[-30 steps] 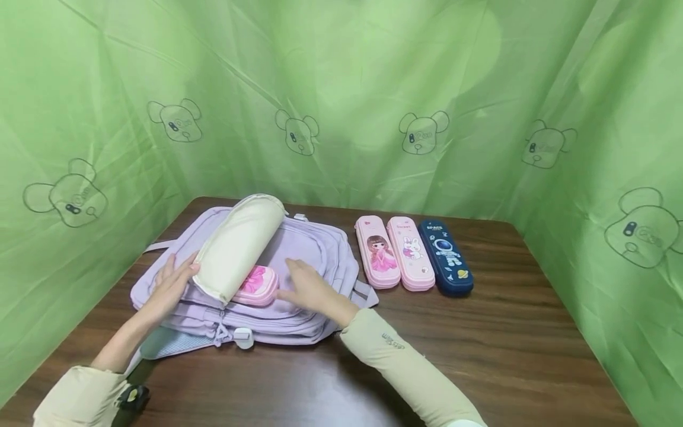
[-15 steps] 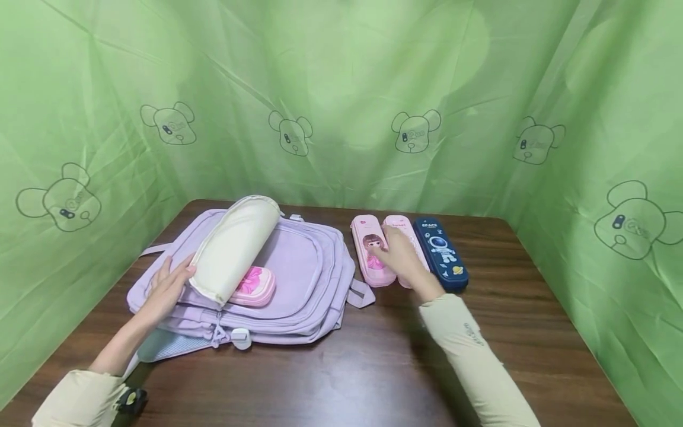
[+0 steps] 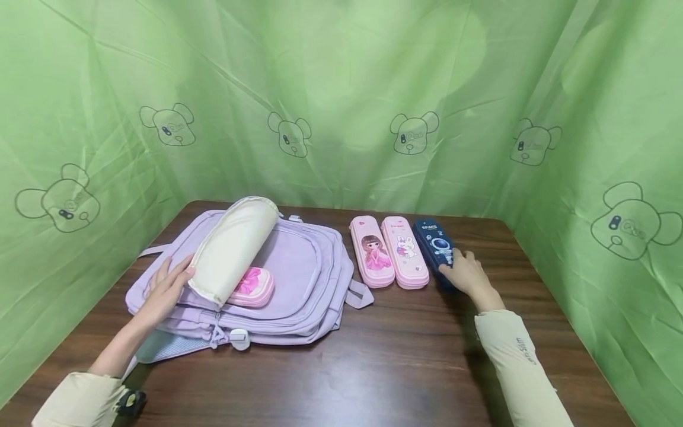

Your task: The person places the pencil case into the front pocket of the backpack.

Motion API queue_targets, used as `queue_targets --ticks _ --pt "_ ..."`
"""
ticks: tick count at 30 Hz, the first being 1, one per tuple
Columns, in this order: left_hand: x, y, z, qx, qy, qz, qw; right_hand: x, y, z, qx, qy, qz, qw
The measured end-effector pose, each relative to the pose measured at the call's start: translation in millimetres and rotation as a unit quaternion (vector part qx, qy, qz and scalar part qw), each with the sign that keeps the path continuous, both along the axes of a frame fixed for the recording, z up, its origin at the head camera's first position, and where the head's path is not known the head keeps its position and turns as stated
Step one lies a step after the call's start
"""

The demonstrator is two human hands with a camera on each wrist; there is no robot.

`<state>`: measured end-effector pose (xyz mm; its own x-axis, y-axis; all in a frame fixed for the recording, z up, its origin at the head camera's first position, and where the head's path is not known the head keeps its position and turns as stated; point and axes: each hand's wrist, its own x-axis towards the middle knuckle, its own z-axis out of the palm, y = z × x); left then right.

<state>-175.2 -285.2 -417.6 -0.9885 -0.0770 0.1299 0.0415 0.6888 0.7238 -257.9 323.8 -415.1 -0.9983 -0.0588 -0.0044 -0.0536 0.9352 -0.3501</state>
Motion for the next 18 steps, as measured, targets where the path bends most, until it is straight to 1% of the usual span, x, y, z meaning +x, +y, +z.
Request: queue_targets --ticks 4,7,9,11,13,15,18 --pt "0.4 -0.4 -2.5 -0.010 0.021 0.004 0.9997 2.1 9.6 -7.1 -0.002 0.007 -0.005 1.000" --pt "0.2 -0.3 -4.6 -0.014 0.032 0.008 0.9994 2.0 16.5 -14.3 -0.002 0.010 0.000 1.000" --pt "-0.5 0.2 -5.2 -0.016 0.038 0.009 0.9991 1.4 21.3 -19.0 -0.003 0.020 0.002 1.000" --pt "-1.1 1.1 -5.4 -0.016 0.042 0.008 0.9990 0.9 25.4 -21.9 -0.003 0.047 0.000 0.999" --pt "-1.5 1.8 -5.5 -0.017 0.044 0.007 0.9989 0.3 28.6 -21.3 -0.007 0.087 -0.004 0.996" --pt "-1.1 2.3 -5.3 -0.018 0.045 0.007 0.9988 -0.5 29.5 -16.5 -0.019 0.125 -0.010 0.992" --pt "0.0 2.1 -5.1 -0.023 0.045 0.009 0.9987 -2.1 27.1 -2.2 -0.045 0.159 -0.015 0.986"
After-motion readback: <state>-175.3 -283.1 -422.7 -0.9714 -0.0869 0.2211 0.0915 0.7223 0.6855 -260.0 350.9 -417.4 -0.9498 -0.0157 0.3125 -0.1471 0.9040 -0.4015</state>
